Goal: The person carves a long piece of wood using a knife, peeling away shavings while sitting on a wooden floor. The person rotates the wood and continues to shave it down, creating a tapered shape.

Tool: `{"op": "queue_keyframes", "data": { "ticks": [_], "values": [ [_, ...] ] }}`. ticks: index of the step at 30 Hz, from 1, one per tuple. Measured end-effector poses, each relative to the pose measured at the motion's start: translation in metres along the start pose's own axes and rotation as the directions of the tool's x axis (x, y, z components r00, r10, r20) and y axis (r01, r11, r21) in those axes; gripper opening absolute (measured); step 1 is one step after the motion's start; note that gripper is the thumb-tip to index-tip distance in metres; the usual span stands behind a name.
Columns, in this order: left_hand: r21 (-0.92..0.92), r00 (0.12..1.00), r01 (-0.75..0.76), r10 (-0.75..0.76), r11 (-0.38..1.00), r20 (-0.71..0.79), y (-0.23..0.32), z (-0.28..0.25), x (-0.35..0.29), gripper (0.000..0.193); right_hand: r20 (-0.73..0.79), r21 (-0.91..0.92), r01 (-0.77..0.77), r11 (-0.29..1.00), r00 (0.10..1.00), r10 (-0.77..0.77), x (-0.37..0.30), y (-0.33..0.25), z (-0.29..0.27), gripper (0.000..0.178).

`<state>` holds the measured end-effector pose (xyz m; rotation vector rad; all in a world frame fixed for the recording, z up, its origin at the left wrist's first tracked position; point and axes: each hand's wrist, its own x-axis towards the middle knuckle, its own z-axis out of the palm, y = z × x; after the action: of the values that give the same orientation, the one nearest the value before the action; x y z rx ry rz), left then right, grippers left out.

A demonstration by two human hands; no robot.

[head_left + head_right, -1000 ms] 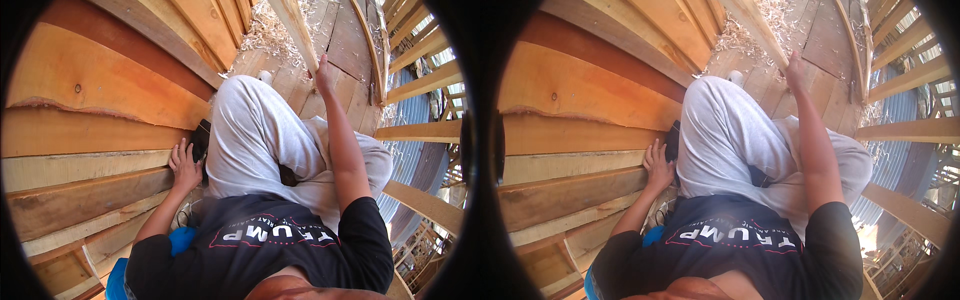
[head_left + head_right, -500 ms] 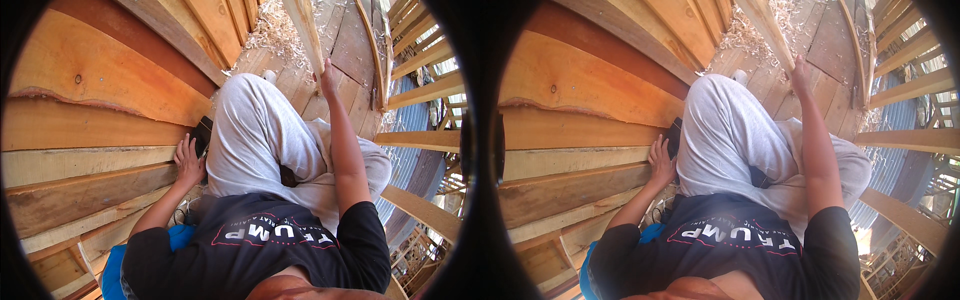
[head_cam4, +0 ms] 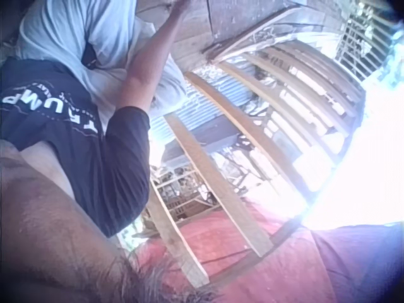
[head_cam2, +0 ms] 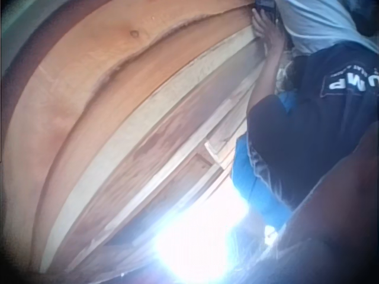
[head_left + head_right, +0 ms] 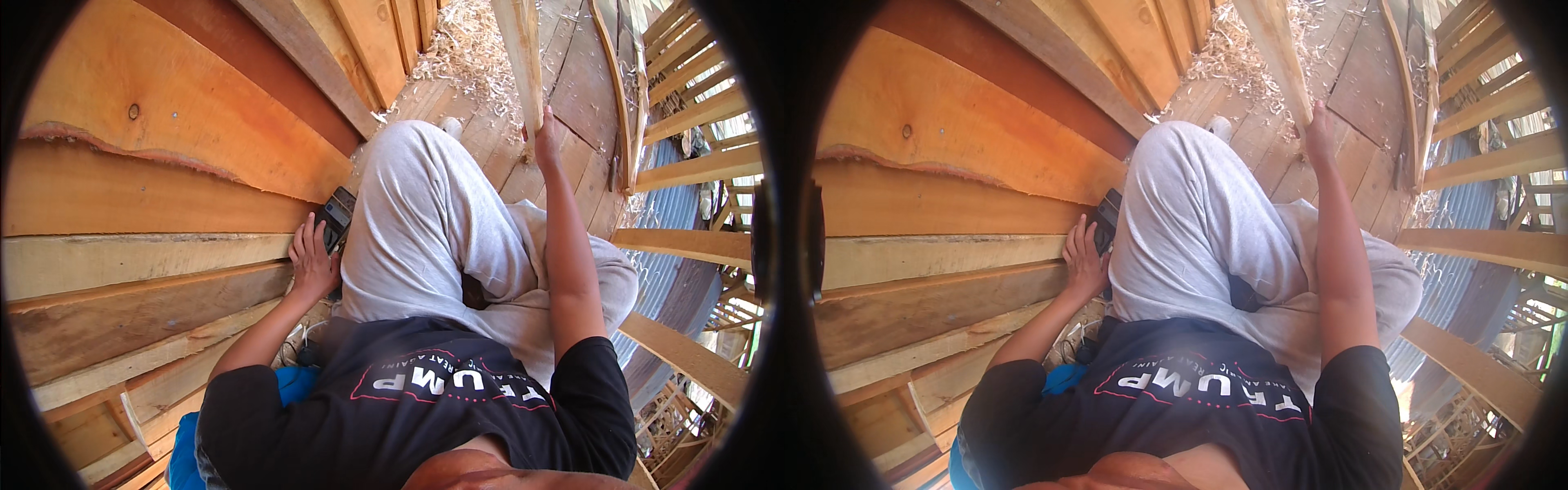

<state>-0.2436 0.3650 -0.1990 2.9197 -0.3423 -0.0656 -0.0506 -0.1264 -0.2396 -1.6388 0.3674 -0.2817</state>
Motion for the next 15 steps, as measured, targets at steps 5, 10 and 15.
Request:
{"op": "queue_keyframes", "data": {
  "ticks": [5,10,15],
  "values": [
    [0.023,0.999,-0.041,0.041,0.999,-0.001,-0.001,0.003,0.000,0.079,-0.005,-0.054,-0.036,0.998,0.999,0.035,0.004,0.006,-0.005,0.056],
    [-0.035,0.990,-0.074,0.069,0.997,-0.126,-0.004,0.007,0.002,0.081,-0.033,-0.054,-0.030,0.998,0.999,0.028,0.006,0.011,-0.005,0.056],
    [-0.032,0.986,-0.080,0.075,0.996,-0.147,-0.008,0.009,-0.001,0.081,-0.009,-0.034,-0.035,0.999,0.999,0.035,0.003,0.008,-0.001,0.055]
  ]
}}
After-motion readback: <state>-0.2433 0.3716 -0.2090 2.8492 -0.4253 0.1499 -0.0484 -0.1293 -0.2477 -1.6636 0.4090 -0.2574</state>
